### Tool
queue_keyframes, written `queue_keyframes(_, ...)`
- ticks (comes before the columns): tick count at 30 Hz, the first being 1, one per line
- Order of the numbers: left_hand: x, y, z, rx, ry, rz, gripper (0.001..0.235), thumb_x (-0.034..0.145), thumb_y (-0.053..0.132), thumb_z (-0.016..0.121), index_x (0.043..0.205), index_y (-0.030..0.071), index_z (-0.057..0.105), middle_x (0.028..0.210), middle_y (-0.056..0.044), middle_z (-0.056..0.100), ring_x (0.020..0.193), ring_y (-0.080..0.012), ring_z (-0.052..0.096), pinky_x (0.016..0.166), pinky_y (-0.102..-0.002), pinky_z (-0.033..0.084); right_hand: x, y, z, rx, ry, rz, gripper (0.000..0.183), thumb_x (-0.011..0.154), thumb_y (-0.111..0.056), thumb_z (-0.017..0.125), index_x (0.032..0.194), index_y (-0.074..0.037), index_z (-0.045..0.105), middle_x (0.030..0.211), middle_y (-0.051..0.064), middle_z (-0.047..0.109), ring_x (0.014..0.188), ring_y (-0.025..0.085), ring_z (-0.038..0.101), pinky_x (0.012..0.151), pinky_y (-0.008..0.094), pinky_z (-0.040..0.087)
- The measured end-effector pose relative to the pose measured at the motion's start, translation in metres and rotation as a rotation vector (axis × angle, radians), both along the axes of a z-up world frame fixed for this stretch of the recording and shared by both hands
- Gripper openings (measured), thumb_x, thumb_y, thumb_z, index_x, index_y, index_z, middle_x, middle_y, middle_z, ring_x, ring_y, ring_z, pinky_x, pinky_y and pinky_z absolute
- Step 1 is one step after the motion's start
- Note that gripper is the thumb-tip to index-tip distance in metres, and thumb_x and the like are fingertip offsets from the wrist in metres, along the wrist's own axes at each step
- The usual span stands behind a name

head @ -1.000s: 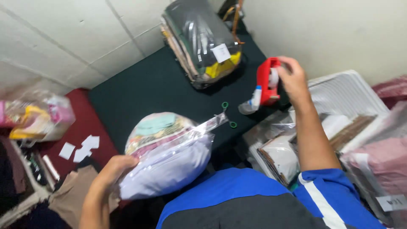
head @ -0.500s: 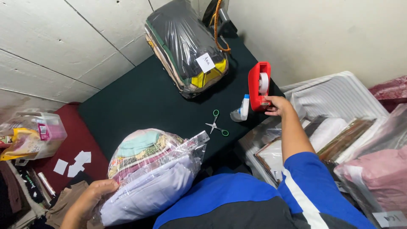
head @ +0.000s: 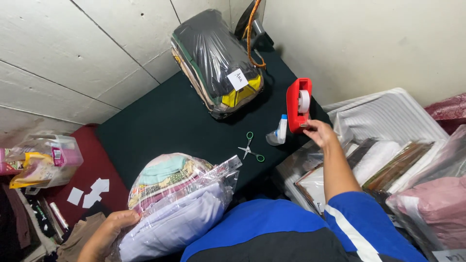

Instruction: Packing folded laundry into a plastic bag and sealing it with tape.

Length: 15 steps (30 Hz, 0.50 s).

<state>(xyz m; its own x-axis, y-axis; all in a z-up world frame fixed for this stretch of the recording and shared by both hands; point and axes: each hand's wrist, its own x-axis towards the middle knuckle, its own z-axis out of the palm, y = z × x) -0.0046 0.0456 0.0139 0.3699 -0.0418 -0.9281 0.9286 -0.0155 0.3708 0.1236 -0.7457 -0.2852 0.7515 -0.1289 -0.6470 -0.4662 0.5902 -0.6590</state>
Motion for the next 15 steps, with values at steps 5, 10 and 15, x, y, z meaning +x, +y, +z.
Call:
queue_keyframes(5,-0.003,0.005,-0.006,-0.011,0.009,0.035,0.038,0.083,0.018,0.069,0.105,-0.012,0.074,0.089,-0.023,0.077,0.072,-0.0261,0.072,0.069,-0.036,0.057,-0.047,0.038,0.018,0.001,-0.168,-0.103,0.009,0.095,-0.008,0.066,0.1,-0.001,0.069,0.097,0.009,0.069,0.095,0.018,0.065,0.093,0.031,0.053)
queue_keyframes(10,-0.004,0.011,-0.012,-0.025,-0.038,-0.005,0.038,0.084,0.02,0.069,0.104,-0.012,0.074,0.089,-0.021,0.078,0.072,-0.0253,0.072,0.068,-0.036,0.057,-0.059,0.046,0.006,-0.017,-0.267,-0.104,0.007,0.098,-0.006,0.068,0.102,-0.001,0.066,0.1,0.008,0.068,0.095,0.016,0.064,0.09,0.028,0.051)
queue_keyframes(15,-0.018,0.042,-0.051,0.033,-0.17,-0.083,0.027,0.085,0.014,0.074,0.099,-0.009,0.075,0.088,-0.015,0.075,0.075,-0.02,0.069,0.072,-0.034,0.053,-0.058,0.034,-0.031,-0.221,-0.297,-0.033,0.014,0.097,-0.01,0.073,0.102,0.002,0.069,0.111,0.002,0.068,0.101,0.014,0.065,0.093,0.028,0.052)
